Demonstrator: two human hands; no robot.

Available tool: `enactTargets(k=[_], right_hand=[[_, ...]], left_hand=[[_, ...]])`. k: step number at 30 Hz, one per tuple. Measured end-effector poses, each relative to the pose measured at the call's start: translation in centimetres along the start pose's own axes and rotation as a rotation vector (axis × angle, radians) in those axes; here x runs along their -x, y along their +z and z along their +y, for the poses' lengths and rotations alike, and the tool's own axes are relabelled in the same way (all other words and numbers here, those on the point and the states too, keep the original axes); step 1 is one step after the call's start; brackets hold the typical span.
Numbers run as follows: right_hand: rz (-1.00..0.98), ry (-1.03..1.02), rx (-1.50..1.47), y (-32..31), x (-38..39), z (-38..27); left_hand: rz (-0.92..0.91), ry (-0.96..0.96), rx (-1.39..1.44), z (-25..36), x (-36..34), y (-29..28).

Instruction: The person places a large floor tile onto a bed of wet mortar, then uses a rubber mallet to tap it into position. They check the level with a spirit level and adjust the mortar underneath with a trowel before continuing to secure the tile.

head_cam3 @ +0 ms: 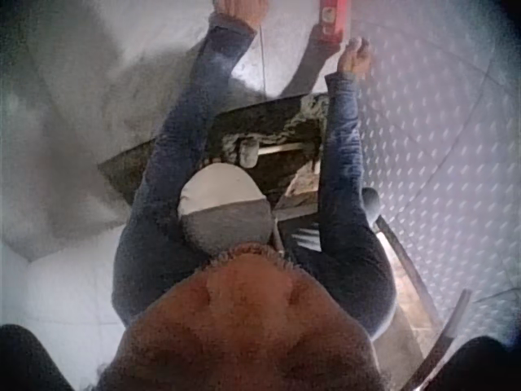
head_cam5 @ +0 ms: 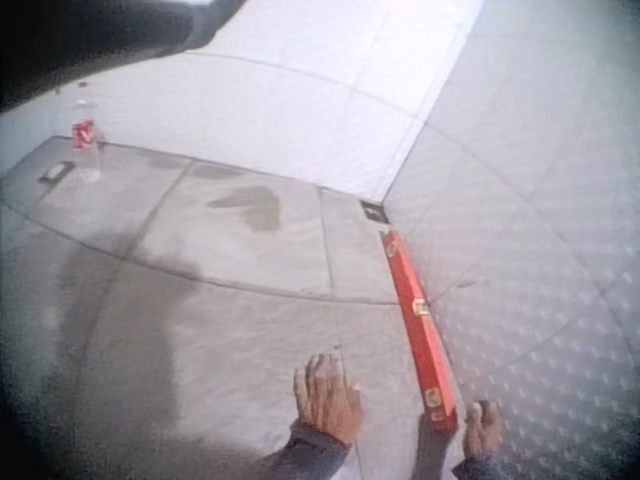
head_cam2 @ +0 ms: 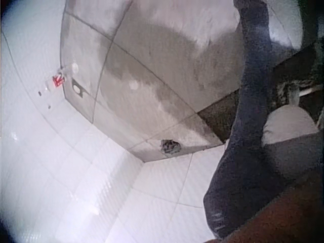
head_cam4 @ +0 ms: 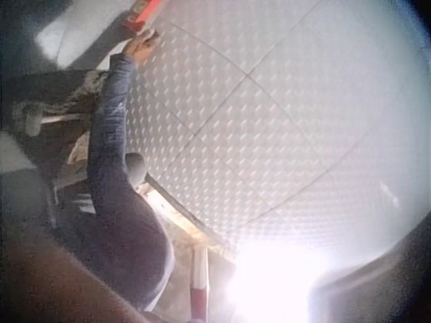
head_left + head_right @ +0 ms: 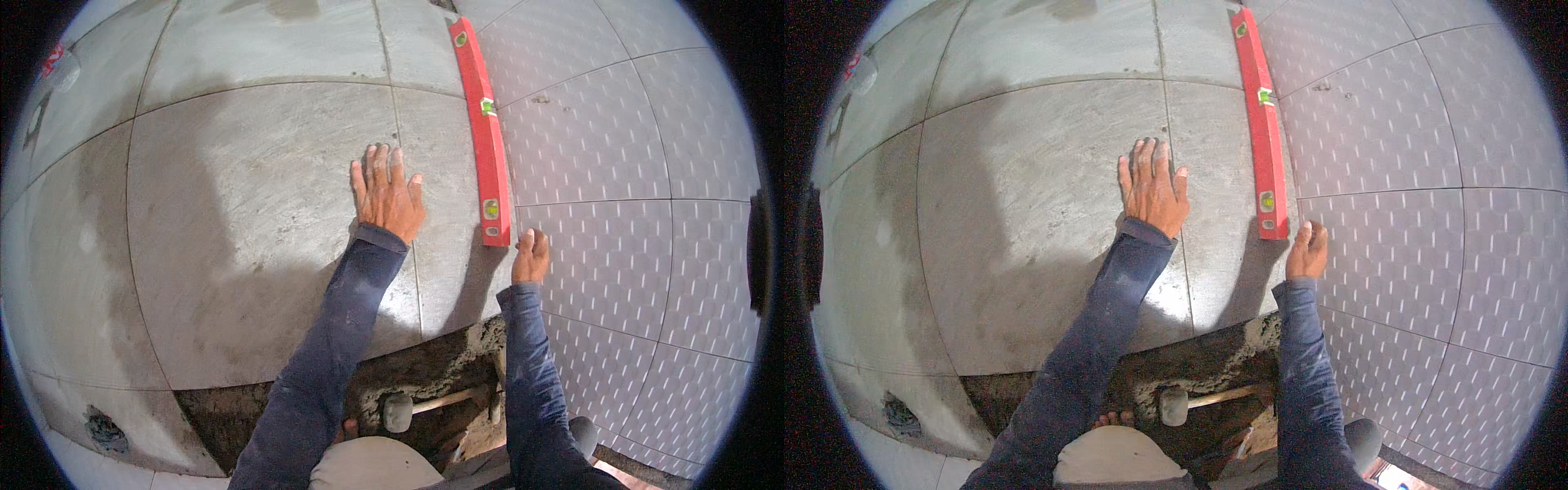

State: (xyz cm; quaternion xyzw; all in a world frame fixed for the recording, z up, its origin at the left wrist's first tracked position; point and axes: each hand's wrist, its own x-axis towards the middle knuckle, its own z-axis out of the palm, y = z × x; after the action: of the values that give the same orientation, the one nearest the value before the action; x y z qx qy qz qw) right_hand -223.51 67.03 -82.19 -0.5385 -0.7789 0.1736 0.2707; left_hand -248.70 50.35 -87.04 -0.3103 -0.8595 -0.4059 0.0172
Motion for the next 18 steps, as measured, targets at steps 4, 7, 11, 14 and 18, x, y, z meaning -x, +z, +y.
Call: enactTargets(k=[4, 7, 11, 14, 18], right_hand=[[0.002, -0.056, 0.05, 1.5, -2.4, -1.5], [-0.003, -0.018, 0.082, 3.1, -2.9, -3.5], [-0.111, -0.01, 0.137, 3.2, -2.9, -5.2], [-0.193, -0.087, 0.24, 4.1, -3.6, -3.8], [-0.226, -0.092, 0.066, 4.1, 0.5, -8.6]], left_hand=[[0.003, 0.016, -0.027, 0.1, 0.1, 0.2], [0.021, 0.016, -0.038, -0.2, 0.2, 0.3], [0.043, 0.03, -0.046, 0.4, 0.3, 0.6], [0.074, 0.067, -0.091, 0.4, 0.5, 1.6], [0.083, 0.044, -0.005, -1.2, 0.2, 0.9]])
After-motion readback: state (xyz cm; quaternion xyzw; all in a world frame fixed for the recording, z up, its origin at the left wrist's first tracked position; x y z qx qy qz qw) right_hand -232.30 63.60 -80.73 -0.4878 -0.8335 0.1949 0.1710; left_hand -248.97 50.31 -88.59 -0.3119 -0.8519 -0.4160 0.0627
